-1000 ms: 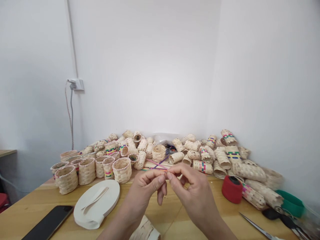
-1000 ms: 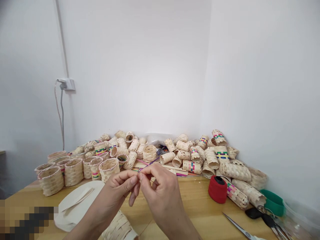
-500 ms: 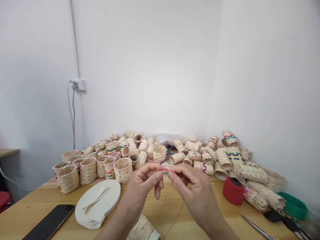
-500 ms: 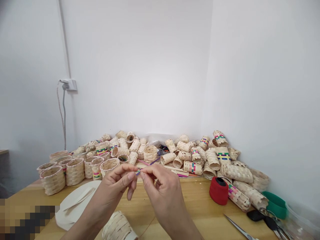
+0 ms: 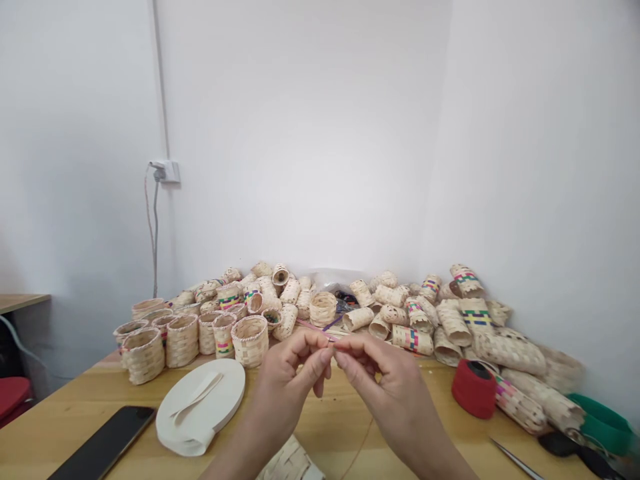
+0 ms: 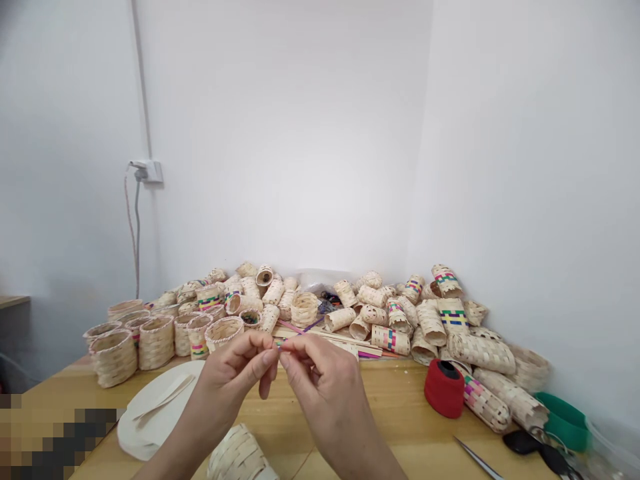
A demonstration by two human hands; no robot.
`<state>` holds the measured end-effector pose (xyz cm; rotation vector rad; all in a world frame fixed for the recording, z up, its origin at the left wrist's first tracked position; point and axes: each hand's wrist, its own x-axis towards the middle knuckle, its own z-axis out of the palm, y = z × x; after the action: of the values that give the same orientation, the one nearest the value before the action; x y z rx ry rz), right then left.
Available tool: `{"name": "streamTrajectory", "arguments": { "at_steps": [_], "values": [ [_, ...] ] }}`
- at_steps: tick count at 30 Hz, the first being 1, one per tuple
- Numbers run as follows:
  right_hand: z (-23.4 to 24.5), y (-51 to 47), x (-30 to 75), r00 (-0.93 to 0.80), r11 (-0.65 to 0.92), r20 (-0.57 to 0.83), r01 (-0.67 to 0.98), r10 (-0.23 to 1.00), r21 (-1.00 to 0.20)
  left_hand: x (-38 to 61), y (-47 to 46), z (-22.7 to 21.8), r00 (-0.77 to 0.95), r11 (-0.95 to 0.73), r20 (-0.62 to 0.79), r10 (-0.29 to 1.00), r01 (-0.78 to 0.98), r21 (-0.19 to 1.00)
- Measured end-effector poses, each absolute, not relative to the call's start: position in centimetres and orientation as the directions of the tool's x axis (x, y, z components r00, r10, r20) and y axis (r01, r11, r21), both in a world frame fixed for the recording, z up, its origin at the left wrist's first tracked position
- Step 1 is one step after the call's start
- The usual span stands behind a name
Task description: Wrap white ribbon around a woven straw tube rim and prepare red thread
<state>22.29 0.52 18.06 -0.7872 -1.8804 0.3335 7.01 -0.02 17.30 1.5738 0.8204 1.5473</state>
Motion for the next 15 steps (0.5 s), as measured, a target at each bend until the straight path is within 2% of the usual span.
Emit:
{"name": "streamTrajectory", "arguments": {
  "at_steps": [3,9,15],
  "values": [
    [18.0,0.5,22.4,-0.273,0.746,0.707,0.394,0.653,-0.537,6.9,0.1,17.0,0.066,-0.509,0.509,0.858,-0.026,0.861],
    [18.0,0.5,22.3,-0.32,0.828,0.802,0.441,0.504,-0.345,7.0,0.0,17.0,0.067,-0.516,0.512,0.856,0.072,0.853],
    [18.6,-1.0,22.6,-0.299,0.85,0.837,0.423,0.459,-0.315,6.7,-0.4,17.2,0.003,-0.485,0.487,0.873,-0.097,0.869]
  ]
}}
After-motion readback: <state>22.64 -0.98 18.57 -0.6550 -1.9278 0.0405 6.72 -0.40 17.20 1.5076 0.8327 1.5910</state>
